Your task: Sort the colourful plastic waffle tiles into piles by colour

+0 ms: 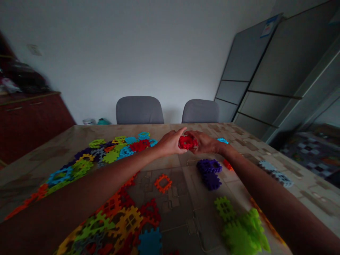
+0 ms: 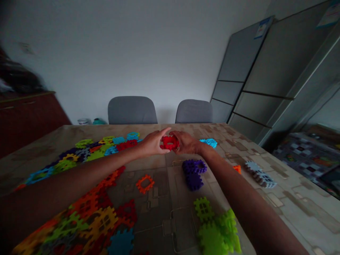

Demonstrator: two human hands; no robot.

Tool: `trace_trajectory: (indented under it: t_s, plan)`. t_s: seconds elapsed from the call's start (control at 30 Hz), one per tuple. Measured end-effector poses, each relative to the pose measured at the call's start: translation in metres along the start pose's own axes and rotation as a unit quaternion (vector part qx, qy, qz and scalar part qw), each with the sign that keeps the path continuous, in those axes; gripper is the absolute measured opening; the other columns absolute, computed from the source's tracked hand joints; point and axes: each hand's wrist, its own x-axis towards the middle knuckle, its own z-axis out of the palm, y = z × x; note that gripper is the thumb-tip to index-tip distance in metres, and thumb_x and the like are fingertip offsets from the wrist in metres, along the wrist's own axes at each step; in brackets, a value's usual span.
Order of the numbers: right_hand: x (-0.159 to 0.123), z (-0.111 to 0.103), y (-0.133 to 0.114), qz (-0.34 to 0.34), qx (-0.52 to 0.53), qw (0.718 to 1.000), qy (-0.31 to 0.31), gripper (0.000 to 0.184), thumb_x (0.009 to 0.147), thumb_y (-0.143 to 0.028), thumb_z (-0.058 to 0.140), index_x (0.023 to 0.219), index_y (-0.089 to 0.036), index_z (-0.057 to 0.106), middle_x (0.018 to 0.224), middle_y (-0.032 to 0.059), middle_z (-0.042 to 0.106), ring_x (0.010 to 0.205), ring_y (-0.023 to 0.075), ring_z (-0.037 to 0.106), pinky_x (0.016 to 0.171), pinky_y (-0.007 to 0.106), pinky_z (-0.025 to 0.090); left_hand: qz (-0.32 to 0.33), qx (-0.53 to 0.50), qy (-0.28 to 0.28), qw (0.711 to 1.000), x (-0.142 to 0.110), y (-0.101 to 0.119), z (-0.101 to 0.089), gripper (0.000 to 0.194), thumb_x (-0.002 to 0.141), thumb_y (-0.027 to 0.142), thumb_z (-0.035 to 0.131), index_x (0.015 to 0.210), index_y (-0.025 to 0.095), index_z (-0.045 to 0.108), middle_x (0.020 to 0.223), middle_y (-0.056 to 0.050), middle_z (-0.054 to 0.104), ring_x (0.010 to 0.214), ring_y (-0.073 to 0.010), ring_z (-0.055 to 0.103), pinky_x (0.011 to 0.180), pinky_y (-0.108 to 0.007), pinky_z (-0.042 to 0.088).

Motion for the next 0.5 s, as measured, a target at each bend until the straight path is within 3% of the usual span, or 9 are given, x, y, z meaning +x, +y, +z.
trace_trajectory:
  t_s: [0.1,0.27,0.37,0.5]
  plan:
    - [0.012,-0.016,0.03,0.035,-0.025,0.999,-0.033,0.048,0.071,-0.017,0.078,0.117,-0.017,0.064,0.11,0.0077,0.071,0.098,0.0253,0.067,0.088,0.039,0.053,0.004,0.009,0.001,1.0,0.037,-0.004,0.012,0.044,0.098,0.039,0.067,0.135,0.019,0.056,0.131,-0.011,0.062,0.113,-0.0285,0.065,0.096,-0.052,0.054]
    - [0.023,-0.03,0.078,0.097,-0.073,0.99,-0.076,0.033,0.087,-0.025,0.075,0.118,-0.016,0.065,0.115,0.0081,0.068,0.103,0.0243,0.066,0.09,0.044,0.055,-0.009,0.03,0.001,1.0,0.091,-0.003,0.043,0.039,0.098,0.037,0.067,0.132,0.019,0.058,0.132,-0.01,0.061,0.111,-0.0278,0.065,0.094,-0.05,0.055]
    - [0.02,-0.026,0.097,0.123,-0.1,0.982,-0.099,0.029,0.097,-0.032,0.067,0.122,-0.018,0.064,0.122,0.0084,0.066,0.105,0.0239,0.066,0.09,0.045,0.056,-0.014,0.037,-0.006,0.999,0.108,0.0,0.067,0.038,0.098,0.036,0.067,0.131,0.019,0.058,0.131,-0.01,0.061,0.111,-0.0276,0.065,0.093,-0.05,0.056]
    - [0.015,-0.013,0.114,0.138,-0.128,0.974,-0.13,0.029,0.098,-0.034,0.065,0.123,-0.019,0.064,0.127,0.0091,0.064,0.109,0.0248,0.065,0.092,0.046,0.055,-0.028,0.042,-0.019,0.999,0.116,0.004,0.094,0.038,0.099,0.037,0.066,0.131,0.019,0.059,0.13,-0.01,0.062,0.109,-0.0268,0.066,0.091,-0.048,0.057]
